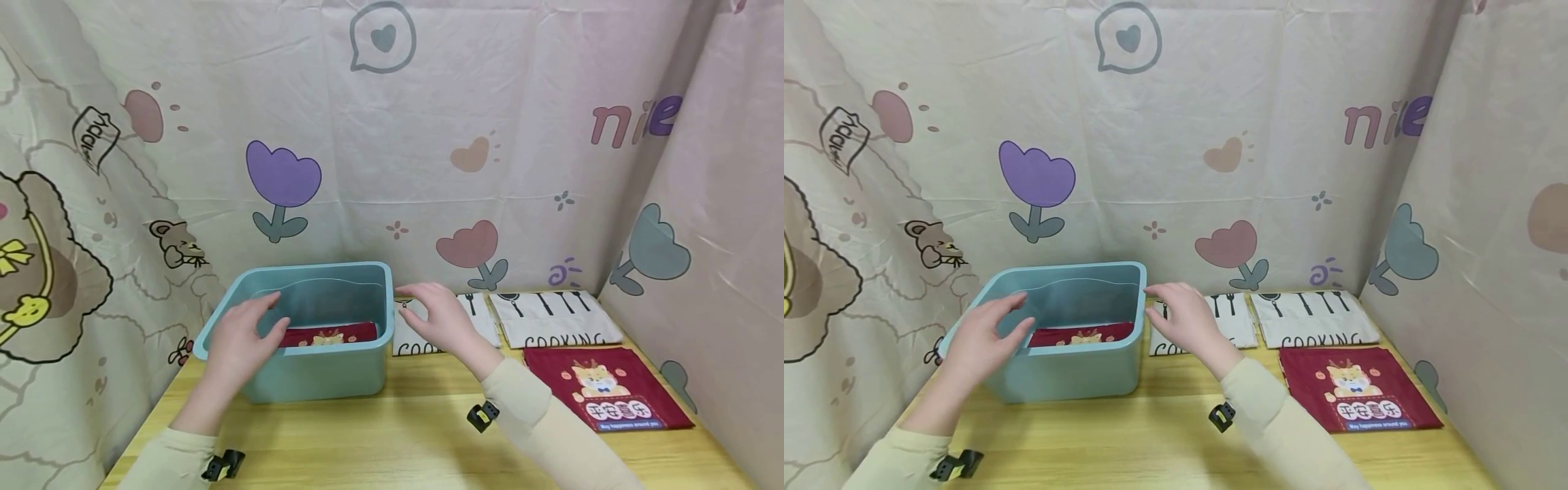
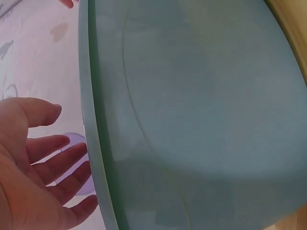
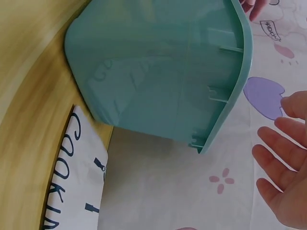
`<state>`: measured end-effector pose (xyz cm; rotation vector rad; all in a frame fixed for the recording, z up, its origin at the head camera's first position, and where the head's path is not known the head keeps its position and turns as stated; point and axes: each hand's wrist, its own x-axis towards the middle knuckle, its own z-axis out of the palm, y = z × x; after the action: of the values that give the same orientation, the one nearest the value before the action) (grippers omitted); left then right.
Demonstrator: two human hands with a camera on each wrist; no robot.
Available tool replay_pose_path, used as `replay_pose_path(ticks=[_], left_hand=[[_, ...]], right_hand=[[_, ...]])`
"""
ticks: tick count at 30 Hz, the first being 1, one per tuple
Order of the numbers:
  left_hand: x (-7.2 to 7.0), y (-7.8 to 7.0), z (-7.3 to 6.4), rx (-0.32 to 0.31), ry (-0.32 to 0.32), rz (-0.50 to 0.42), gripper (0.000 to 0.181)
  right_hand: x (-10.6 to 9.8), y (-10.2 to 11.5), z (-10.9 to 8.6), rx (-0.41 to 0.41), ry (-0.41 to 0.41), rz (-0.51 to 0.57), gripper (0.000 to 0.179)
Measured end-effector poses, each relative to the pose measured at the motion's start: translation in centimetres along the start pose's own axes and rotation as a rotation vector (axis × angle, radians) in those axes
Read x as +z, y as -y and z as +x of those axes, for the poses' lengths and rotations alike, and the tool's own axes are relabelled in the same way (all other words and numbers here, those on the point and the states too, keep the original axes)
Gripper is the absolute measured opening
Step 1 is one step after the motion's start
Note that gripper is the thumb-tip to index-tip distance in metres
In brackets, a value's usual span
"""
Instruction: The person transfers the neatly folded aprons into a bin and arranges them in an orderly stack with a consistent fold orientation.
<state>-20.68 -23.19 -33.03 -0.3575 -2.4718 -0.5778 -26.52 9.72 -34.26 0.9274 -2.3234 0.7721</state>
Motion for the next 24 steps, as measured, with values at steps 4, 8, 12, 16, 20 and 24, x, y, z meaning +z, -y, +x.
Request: replay_pose_path(ticks=[4, 8, 12, 16, 20, 24], left_hand=[[0.3, -0.9, -0.1, 0.019, 0.008, 0.006, 0.048], [0.7, -1.7, -0.2, 0.025, 0.030, 0.019, 0.049], [1.2, -2.2, -0.3, 0.045, 0.025, 0.024, 0.049], [1.6, -2.9, -0.4, 0.058, 0.039, 0.017, 0.051], [1.9, -3.6, -0.5, 0.072, 0.061, 0.004, 0.056], [2.4, -4.1, -0.7, 0.122, 0.042, -0.002, 0.060]], right_hand=[[-0.4, -0.2, -0.8, 0.010, 0.007, -0.010, 0.033], [-0.9, -0.5, -1.7, 0.013, -0.001, -0.020, 0.034], [-1.2, -0.9, -2.5, -0.007, -0.031, -0.034, 0.034], [-1.7, -1.3, -3.3, -0.031, -0.057, -0.041, 0.034], [-2.0, -1.8, -3.9, -0.065, -0.084, -0.052, 0.035], [-2.4, -2.2, -4.7, -0.080, -0.106, -0.068, 0.036]])
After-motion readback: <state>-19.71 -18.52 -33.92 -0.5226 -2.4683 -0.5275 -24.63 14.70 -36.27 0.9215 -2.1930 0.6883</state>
